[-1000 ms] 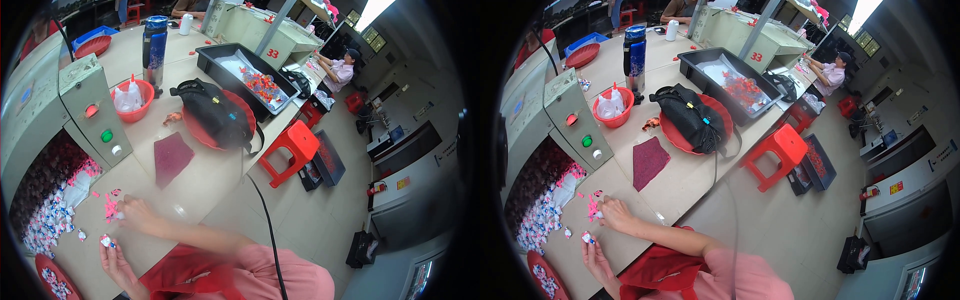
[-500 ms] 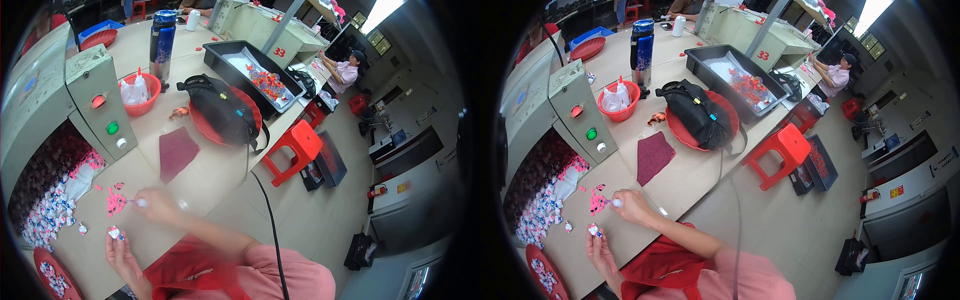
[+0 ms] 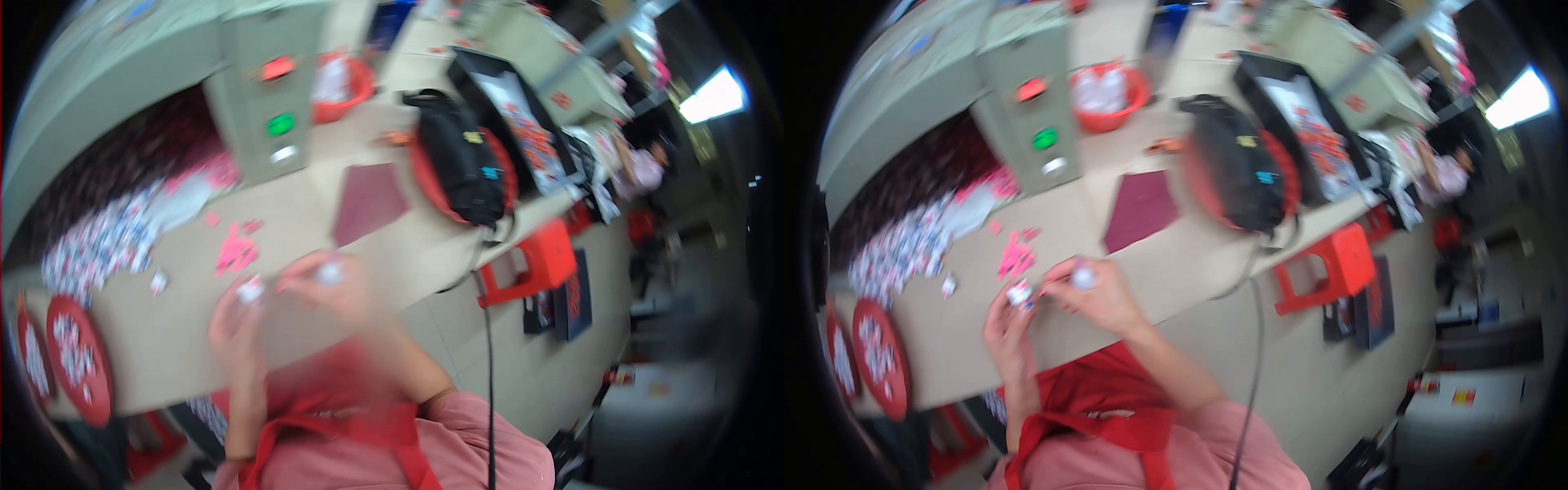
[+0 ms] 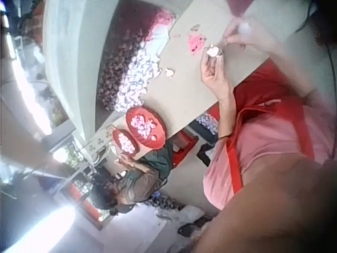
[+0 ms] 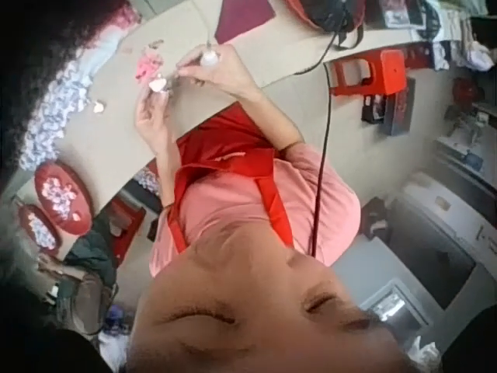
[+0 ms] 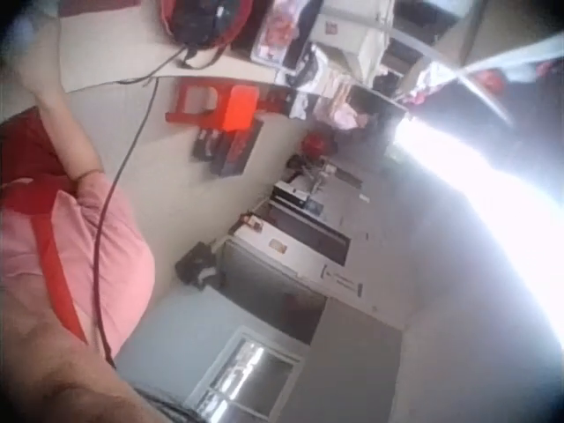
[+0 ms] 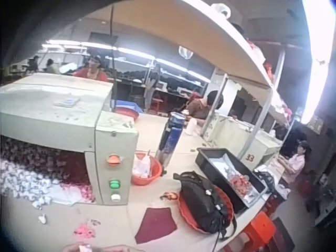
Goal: The person applies glue from a squeeze bottle onto small figurines and attaches decorative pieces onto them by hand before placing them onto trays.
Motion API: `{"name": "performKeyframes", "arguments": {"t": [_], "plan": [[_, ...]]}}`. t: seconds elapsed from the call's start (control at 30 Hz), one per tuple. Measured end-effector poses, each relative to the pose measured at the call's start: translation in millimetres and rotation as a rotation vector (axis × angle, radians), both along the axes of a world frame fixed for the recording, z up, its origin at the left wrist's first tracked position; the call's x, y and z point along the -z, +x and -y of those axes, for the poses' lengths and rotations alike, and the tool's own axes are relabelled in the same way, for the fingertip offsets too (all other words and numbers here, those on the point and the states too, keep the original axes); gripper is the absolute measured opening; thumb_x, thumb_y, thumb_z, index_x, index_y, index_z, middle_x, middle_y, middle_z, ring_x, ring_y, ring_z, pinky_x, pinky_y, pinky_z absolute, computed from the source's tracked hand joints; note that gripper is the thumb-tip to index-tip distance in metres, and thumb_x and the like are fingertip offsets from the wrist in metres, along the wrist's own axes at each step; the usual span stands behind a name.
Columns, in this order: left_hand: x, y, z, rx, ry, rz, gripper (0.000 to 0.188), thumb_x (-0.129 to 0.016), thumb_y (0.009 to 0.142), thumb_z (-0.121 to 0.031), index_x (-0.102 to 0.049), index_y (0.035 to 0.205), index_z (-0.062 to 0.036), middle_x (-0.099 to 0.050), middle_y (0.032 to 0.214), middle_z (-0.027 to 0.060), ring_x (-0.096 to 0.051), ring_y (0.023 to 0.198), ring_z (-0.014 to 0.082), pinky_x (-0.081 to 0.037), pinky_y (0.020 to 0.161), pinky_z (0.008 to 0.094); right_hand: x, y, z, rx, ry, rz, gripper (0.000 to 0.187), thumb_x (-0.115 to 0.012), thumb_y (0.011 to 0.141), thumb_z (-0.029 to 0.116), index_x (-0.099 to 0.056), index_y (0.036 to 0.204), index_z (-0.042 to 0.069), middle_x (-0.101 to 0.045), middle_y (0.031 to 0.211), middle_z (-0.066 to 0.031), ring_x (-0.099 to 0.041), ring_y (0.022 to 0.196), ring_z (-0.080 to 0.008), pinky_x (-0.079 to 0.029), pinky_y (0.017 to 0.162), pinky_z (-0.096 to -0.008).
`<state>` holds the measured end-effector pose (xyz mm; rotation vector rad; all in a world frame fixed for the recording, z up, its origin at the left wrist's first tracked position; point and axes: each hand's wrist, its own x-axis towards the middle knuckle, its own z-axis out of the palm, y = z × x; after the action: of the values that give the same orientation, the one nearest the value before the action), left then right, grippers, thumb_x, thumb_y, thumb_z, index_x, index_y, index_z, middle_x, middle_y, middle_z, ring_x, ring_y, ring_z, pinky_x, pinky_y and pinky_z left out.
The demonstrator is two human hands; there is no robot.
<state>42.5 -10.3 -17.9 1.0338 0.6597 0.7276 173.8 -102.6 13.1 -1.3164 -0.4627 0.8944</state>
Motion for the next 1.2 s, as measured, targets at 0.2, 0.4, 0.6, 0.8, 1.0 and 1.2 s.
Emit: {"name": "performKeyframes", "arguments": {"t": [0.2, 0.4, 0.6, 0.8, 1.0, 1.2], "plan": [[-2, 13, 0, 0.042, 0.046, 0.097, 0.035, -0.052, 0.079, 0.007, -0.048, 0.115, 0.0044, -0.055, 0.11, 0.0116, -0.055, 0.096, 0.0159, -0.045, 0.083, 0.0269, -13, -10, -3, 0.074, 0.03, 0.126, 0.007, -0.066, 0.075, 0.002, -0.062, 0.08, 0.0, -0.06, 0.071, -0.0026, -0.051, 0.058, -0.0062, -0.041, 0.051, -0.0192], [-1, 1, -6, 0.064, 0.075, 0.169, 0.036, -0.051, 0.08, 0.01, -0.048, 0.115, 0.0046, -0.054, 0.111, 0.0132, -0.056, 0.096, 0.016, -0.046, 0.083, 0.0273, -5, -25, -24, 0.073, 0.012, 0.146, 0.008, -0.067, 0.073, 0.001, -0.062, 0.08, 0.0, -0.06, 0.072, -0.002, -0.05, 0.06, -0.0059, -0.04, 0.052, -0.0192], [1, -4, -8, 0.069, 0.133, 0.194, 0.035, -0.052, 0.079, 0.01, -0.048, 0.114, 0.0045, -0.054, 0.112, 0.0144, -0.056, 0.097, 0.0175, -0.047, 0.082, 0.0281, 3, -29, -24, 0.085, 0.005, 0.151, 0.008, -0.067, 0.073, 0.001, -0.06, 0.078, 0.0, -0.058, 0.074, -0.0013, -0.051, 0.065, -0.0061, -0.041, 0.057, -0.0199], [-6, -5, -15, 0.144, 0.094, 0.245, 0.033, -0.053, 0.079, 0.008, -0.049, 0.112, 0.0044, -0.053, 0.114, 0.0164, -0.056, 0.097, 0.0193, -0.046, 0.083, 0.0292, -2, -28, -24, 0.111, 0.052, 0.172, 0.014, -0.067, 0.073, 0.0, -0.06, 0.085, -0.001, -0.058, 0.075, -0.0028, -0.053, 0.069, -0.0077, -0.043, 0.062, -0.0208], [-7, 1, -20, 0.139, 0.034, 0.242, 0.026, -0.05, 0.082, 0.004, -0.05, 0.108, 0.0033, -0.05, 0.116, 0.0162, -0.055, 0.097, 0.0195, -0.044, 0.085, 0.0303, -2, -23, -27, -0.013, 0.01, 0.097, 0.019, -0.064, 0.074, -0.003, -0.06, 0.092, -0.002, -0.058, 0.076, -0.0033, -0.054, 0.072, -0.008, -0.044, 0.066, -0.0209], [-6, 0, -10, 0.011, 0.296, 0.13, 0.02, -0.049, 0.084, 0.002, -0.051, 0.103, 0.0029, -0.053, 0.102, 0.0095, -0.054, 0.092, 0.0143, -0.043, 0.081, 0.0265, -1, -23, -26, -0.05, 0.012, 0.26, 0.019, -0.063, 0.073, -0.003, -0.06, 0.092, -0.001, -0.058, 0.076, -0.0014, -0.052, 0.072, -0.0064, -0.043, 0.065, -0.0194]]}}
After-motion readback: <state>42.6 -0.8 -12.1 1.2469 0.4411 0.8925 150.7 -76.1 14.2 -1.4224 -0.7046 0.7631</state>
